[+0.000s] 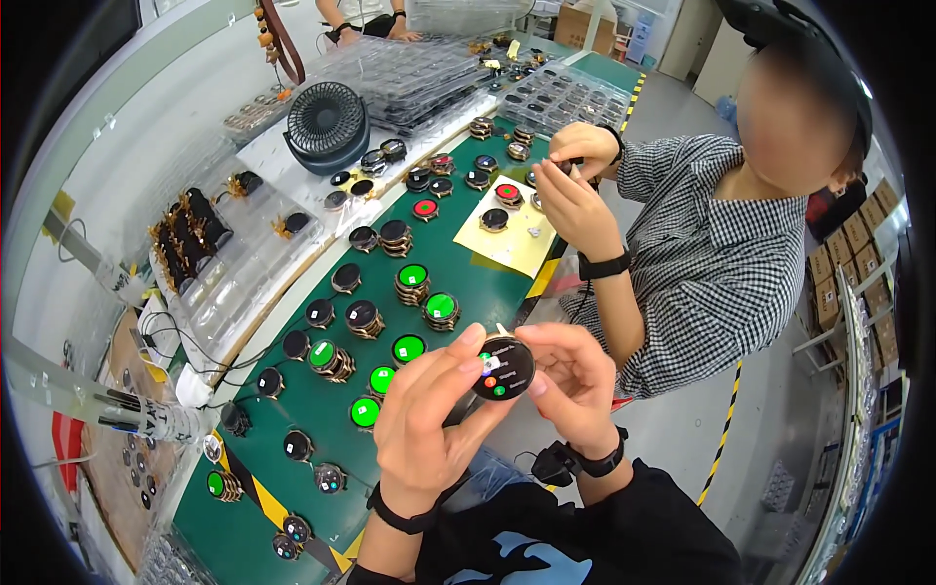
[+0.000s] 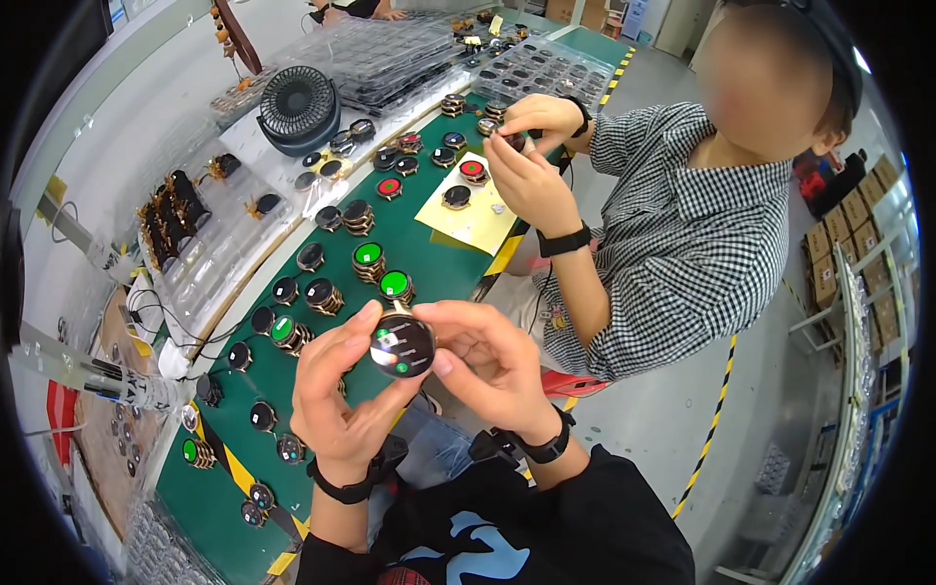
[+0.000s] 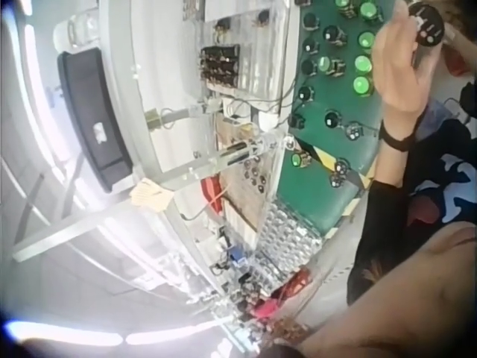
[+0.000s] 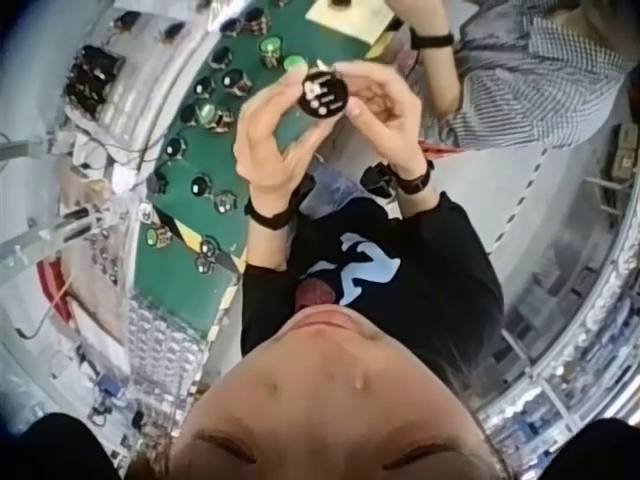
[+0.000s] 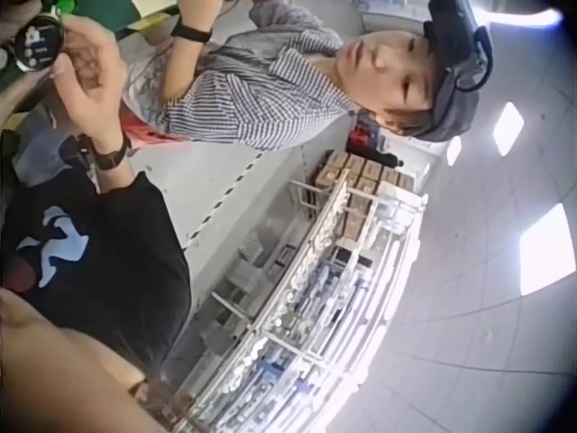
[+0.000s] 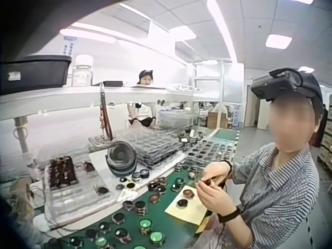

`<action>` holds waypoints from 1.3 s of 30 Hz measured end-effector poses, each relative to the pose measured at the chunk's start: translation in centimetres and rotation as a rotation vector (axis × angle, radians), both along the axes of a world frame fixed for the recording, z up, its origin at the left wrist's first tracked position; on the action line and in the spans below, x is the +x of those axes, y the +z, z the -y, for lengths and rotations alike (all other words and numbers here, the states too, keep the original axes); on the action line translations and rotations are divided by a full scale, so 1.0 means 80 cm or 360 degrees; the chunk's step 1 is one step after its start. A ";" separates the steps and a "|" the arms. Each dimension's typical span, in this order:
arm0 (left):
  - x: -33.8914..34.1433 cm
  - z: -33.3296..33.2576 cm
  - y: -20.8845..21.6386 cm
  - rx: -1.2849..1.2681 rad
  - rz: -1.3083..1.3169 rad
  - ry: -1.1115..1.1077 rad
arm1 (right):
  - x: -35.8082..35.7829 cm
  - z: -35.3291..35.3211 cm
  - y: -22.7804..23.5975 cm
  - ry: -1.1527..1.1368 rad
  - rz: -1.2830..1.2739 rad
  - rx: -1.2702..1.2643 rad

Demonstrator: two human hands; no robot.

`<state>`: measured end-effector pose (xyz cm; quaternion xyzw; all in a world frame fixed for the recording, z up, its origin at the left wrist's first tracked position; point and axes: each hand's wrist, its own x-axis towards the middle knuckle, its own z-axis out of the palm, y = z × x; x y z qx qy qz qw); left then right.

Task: The person moves smartwatches from a stack to the table, taps their screens to cycle through various display modes, and then picks one up to inspect it.

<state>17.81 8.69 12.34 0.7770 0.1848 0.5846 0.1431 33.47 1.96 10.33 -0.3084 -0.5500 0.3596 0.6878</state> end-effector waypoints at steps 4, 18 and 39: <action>0.021 -0.009 0.003 -0.0009 -0.0033 0.0072 | 0.019 -0.013 -0.025 -0.0014 -0.0137 -0.0082; 0.100 -0.038 -0.011 -0.0263 0.0093 0.0259 | 0.019 0.021 -0.073 0.0081 -0.0516 -0.0797; 0.088 0.010 0.009 -0.0044 0.0084 0.0590 | -0.026 0.053 -0.103 -0.0487 -0.0615 -0.0911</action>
